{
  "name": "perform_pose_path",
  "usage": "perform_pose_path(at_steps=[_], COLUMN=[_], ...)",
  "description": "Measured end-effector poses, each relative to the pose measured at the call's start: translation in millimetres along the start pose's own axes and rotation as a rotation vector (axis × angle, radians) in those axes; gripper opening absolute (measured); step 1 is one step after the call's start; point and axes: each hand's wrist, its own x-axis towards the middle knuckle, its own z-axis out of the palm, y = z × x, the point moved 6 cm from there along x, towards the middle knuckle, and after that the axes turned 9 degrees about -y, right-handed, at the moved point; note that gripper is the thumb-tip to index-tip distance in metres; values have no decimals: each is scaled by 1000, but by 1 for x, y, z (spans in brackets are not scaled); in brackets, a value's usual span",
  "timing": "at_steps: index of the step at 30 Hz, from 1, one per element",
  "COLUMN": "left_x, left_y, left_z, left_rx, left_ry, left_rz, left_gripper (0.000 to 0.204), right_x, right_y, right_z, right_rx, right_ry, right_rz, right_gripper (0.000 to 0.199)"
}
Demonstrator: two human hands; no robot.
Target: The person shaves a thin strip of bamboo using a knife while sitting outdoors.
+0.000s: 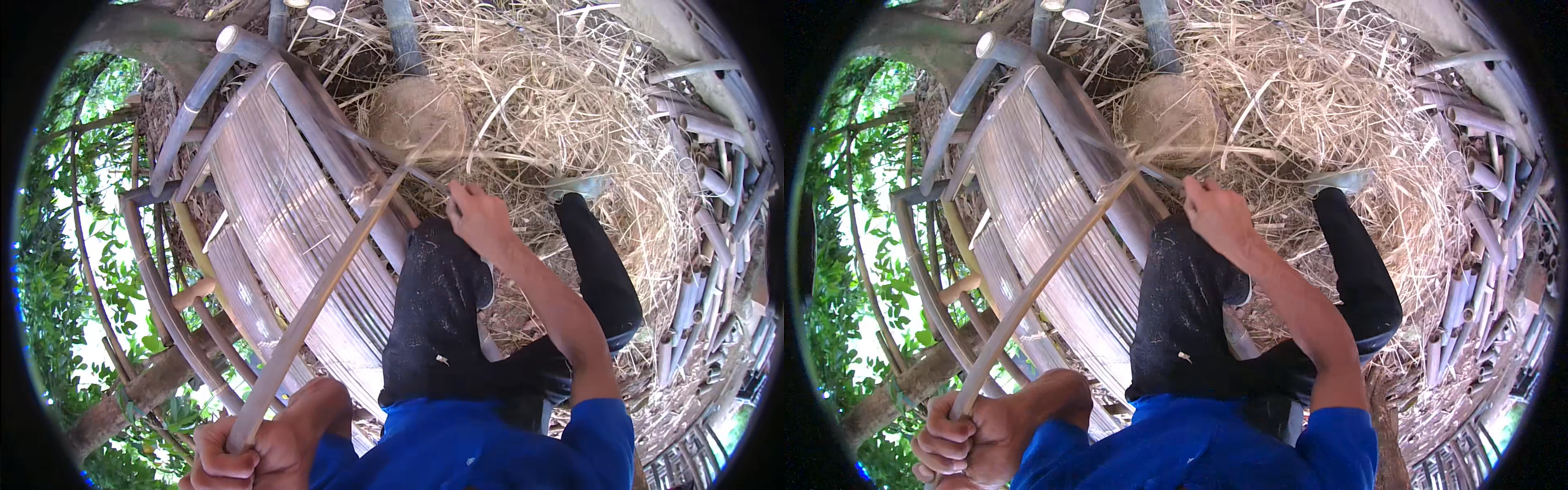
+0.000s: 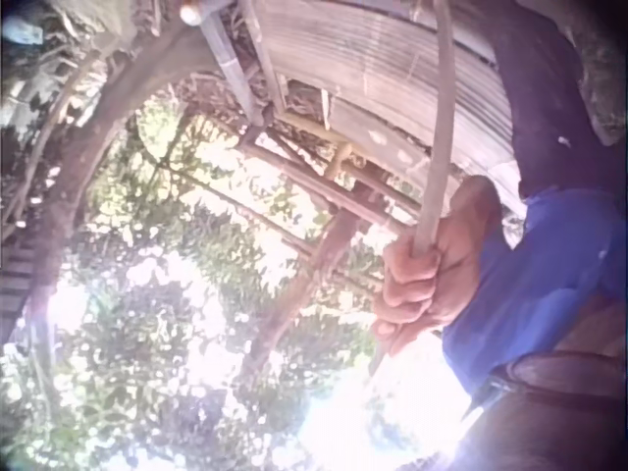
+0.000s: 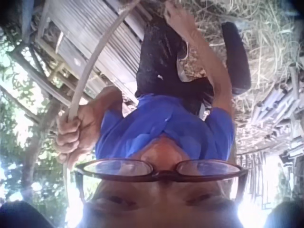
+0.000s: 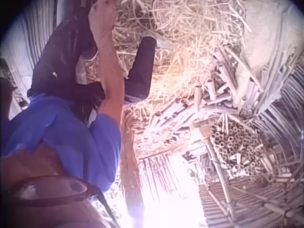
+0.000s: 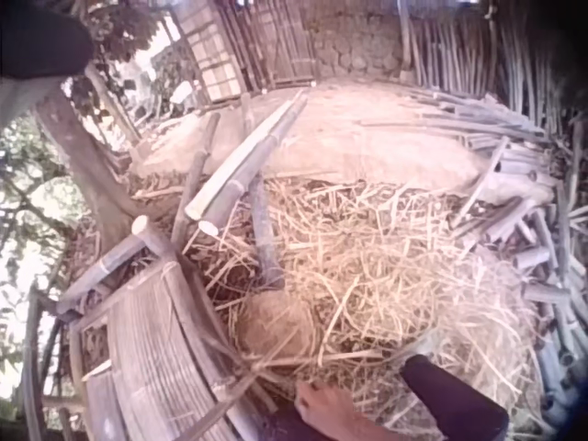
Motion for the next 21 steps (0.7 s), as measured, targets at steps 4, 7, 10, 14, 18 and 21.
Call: perform_pose_path(at_steps=[4, 7, 10, 14, 18, 21], left_x=[2, 7, 12, 16, 28, 27], left_y=[-3, -8, -11, -8, -3, -7], left_z=[-10, -9, -9, -20, -11, -5], left_rx=[1, -74, -78, 140, 281, 302], left_ry=[-13, -52, -40, 109, -55, -86], left_rz=[-41, -42, -6, -45, -45, -16], left_gripper=[39, 36, 34, 33, 29, 30], right_x=[18, 16, 9, 6, -3, -22], right_y=[61, 140, 177, 138, 38, -67], right_z=[39, 58, 70, 47, 2, -52], right_rx=[-16, -10, -31, 1, 32, 128], right_ry=[-245, -191, -281, -279, -175, -83], right_rz=[249, 337, 528, 527, 221, 55], right_gripper=[22, 28, 24, 28, 20, 15])
